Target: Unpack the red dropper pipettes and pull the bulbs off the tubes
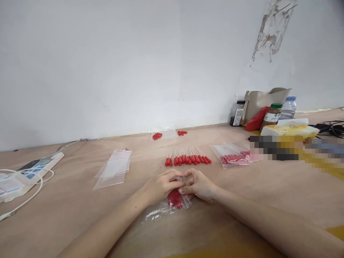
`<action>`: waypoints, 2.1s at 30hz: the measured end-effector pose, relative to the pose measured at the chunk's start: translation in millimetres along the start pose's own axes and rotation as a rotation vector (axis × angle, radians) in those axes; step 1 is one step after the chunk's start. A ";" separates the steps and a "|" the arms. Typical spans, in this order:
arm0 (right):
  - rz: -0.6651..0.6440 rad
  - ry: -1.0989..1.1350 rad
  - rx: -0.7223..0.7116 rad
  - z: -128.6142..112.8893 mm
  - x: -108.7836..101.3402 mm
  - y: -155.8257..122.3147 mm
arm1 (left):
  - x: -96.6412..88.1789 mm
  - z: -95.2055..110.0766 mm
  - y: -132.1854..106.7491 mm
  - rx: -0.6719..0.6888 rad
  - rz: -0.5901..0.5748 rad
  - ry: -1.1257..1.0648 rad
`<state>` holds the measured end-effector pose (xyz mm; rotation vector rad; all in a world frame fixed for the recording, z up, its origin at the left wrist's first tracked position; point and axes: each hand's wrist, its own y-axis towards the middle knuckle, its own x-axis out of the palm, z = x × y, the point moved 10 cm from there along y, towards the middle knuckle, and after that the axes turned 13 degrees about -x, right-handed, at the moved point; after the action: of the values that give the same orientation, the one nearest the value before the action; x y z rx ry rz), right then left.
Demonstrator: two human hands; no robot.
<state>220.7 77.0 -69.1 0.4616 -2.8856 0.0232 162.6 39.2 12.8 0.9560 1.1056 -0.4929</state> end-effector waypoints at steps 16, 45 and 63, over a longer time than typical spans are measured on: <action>-0.211 -0.381 -0.335 -25.7 10.7 -10.0 | 5.8 -5.7 0.4 -0.037 -0.050 0.051; -0.610 -1.358 -0.992 -62.6 49.9 -39.2 | -24.6 7.0 -2.5 0.176 0.007 0.196; -0.276 -0.651 -0.554 -47.1 23.1 -7.8 | -6.4 -37.0 -62.5 -0.487 -0.116 -0.166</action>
<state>211.7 64.9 -18.3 0.8668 -3.1730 -1.1278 93.7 36.6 -10.9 0.4199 1.0667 -0.3648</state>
